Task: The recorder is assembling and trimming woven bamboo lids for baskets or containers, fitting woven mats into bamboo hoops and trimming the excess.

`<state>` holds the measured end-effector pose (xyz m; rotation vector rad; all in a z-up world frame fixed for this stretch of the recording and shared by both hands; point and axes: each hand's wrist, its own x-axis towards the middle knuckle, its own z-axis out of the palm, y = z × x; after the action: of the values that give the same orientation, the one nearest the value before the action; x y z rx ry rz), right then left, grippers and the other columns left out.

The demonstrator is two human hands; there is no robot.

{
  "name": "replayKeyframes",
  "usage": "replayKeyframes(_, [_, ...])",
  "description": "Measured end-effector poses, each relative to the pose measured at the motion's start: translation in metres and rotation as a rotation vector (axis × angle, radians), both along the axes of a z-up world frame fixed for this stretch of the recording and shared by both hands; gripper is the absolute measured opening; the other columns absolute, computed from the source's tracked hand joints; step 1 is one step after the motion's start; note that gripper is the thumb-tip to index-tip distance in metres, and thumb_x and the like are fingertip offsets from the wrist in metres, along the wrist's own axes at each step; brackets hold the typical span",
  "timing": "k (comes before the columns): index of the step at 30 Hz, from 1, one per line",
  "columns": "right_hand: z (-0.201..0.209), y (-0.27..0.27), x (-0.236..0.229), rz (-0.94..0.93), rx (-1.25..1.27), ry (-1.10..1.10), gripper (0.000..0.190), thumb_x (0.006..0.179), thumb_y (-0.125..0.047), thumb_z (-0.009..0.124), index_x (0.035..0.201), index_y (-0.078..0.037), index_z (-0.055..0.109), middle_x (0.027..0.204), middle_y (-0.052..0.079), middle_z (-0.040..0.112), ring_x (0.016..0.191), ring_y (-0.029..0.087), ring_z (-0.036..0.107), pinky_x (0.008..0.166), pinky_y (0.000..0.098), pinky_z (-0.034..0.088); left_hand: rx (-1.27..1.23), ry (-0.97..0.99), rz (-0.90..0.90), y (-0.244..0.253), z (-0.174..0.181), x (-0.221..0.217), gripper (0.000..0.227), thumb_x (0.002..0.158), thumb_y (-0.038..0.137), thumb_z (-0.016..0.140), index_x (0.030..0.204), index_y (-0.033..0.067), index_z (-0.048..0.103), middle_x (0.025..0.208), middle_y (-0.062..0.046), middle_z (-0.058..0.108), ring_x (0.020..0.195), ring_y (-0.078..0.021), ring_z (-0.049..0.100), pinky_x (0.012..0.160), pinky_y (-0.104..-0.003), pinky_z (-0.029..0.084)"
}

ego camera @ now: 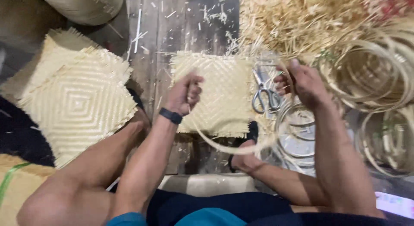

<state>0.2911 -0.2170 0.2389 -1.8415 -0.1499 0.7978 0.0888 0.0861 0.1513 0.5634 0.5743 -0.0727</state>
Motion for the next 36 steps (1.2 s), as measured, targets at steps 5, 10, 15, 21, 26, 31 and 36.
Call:
replayKeyframes(5, [0.016,0.045,-0.053,0.351,-0.248,-1.216,0.066,0.090,-0.040,0.076,0.139,-0.002,0.059,0.132,0.020,0.060,0.122,0.035,0.057,0.104,0.0468,0.045,0.077,-0.049,-0.054,-0.012,0.019,0.013,0.042,0.097,0.046,0.065,0.096,0.0054,0.074,0.062,0.001,0.057,0.046,-0.0068,0.044,0.038,-0.021,0.032])
replayKeyframes(10, [-0.010,0.074,-0.096,0.801,-0.175,-1.425,0.045,0.091,-0.052,0.068,0.093,-0.007,0.064,0.086,0.011,0.059,0.083,0.033,0.058,0.074,0.0472,0.048,0.140,-0.085,-0.567,-0.052,0.056,0.011,0.092,0.080,0.092,0.023,0.070,0.0072,0.058,0.053,-0.003,0.054,0.042,-0.0147,0.042,0.038,-0.027,0.032])
replayKeyframes(15, [-0.041,0.052,-0.127,0.991,-0.392,-1.554,0.058,0.105,-0.058,0.039,0.081,-0.008,0.057,0.071,0.005,0.050,0.061,0.017,0.045,0.057,0.0364,0.042,0.174,0.146,-0.605,-0.086,0.029,-0.016,0.089,0.078,0.097,0.017,0.055,0.0148,0.040,0.048,0.002,0.037,0.039,-0.0101,0.024,0.036,-0.024,0.019])
replayKeyframes(21, [-0.030,0.051,-0.136,0.952,-0.362,-1.509,0.059,0.102,-0.060,0.046,0.072,-0.009,0.053,0.066,0.005,0.052,0.059,0.019,0.048,0.052,0.0364,0.041,0.104,0.004,-0.695,-0.093,-0.012,-0.037,0.085,0.085,0.091,0.015,0.051,0.0167,0.037,0.046,0.004,0.033,0.037,-0.0086,0.025,0.036,-0.025,0.017])
replayKeyframes(26, [-0.037,0.047,-0.134,0.893,-0.399,-1.428,0.058,0.103,-0.060,0.050,0.073,-0.010,0.053,0.062,0.004,0.051,0.052,0.017,0.049,0.049,0.0356,0.043,0.503,0.105,-0.535,-0.099,0.000,-0.030,0.094,0.085,0.087,0.016,0.056,0.0087,0.059,0.047,0.002,0.035,0.039,-0.0113,0.031,0.039,-0.029,0.022])
replayKeyframes(31, [-0.024,0.057,-0.120,0.851,-0.525,-1.242,0.060,0.098,-0.063,0.054,0.071,-0.010,0.054,0.060,0.004,0.051,0.048,0.017,0.049,0.046,0.0355,0.045,0.385,0.058,-0.398,-0.094,0.025,-0.014,0.093,0.092,0.082,0.024,0.057,0.0046,0.060,0.047,0.003,0.035,0.038,-0.0097,0.026,0.036,-0.027,0.018])
replayKeyframes(36, [0.026,0.054,-0.065,0.235,-0.524,-0.474,0.053,0.088,-0.047,0.070,0.132,-0.019,0.061,0.110,0.001,0.069,0.096,0.018,0.067,0.084,0.0374,0.052,0.342,-0.106,-0.198,-0.038,0.013,-0.009,0.062,0.101,0.060,0.041,0.092,0.0071,0.073,0.048,0.006,0.032,0.036,-0.0073,0.026,0.032,-0.026,0.022])
